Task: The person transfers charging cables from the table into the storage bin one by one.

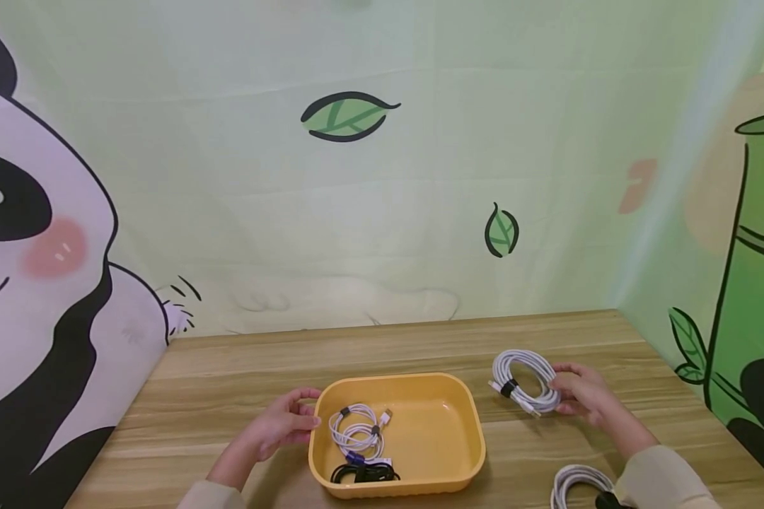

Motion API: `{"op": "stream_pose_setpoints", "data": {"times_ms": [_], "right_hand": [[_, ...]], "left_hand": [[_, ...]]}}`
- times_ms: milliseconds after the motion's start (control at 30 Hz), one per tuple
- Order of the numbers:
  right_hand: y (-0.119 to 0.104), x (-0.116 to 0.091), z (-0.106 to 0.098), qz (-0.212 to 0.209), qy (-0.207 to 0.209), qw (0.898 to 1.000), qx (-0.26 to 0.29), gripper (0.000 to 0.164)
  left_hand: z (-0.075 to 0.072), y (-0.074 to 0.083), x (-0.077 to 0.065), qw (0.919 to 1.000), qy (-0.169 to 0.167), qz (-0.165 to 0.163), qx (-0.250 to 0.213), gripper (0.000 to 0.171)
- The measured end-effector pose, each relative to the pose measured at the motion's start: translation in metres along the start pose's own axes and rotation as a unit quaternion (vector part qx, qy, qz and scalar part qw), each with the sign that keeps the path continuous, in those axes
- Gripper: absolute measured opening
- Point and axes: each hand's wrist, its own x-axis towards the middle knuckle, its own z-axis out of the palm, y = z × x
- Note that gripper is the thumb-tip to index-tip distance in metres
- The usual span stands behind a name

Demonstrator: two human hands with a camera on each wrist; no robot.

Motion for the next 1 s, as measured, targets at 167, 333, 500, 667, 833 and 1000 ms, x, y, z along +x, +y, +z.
{"op": "stream_pose_setpoints", "data": {"times_ms": [167,333,500,667,833,1000], "right_hand": [[-0.005,-0.002,0.002,-0.007,-0.009,1.000,0.001,0.052],[-0.010,-0.004,0.004,-0.015,-0.015,1.000,0.002,0.054],[-0.015,-0.006,0.008,-0.022,-0.023,0.999,0.001,0.056],[-0.018,-0.006,0.009,-0.030,-0.037,0.999,0.006,0.054],[-0.019,-0.004,0.010,-0.034,-0.046,0.998,0.014,0.052],[-0.021,-0.006,0.012,-0.039,-0.051,0.998,0.023,0.048]], "left_hand": [[0.000,0.000,0.000,1.0000,0.000,0.001,0.002,0.052],[0.001,0.002,0.000,1.0000,0.001,0.001,0.000,0.051],[0.001,0.002,-0.001,1.0000,0.000,0.002,-0.002,0.051],[0.001,0.001,-0.001,1.0000,-0.003,0.004,-0.002,0.051],[0.001,0.001,-0.001,1.0000,-0.005,0.006,-0.003,0.051],[0.001,0.001,0.000,1.0000,-0.005,0.005,-0.004,0.052]]}}
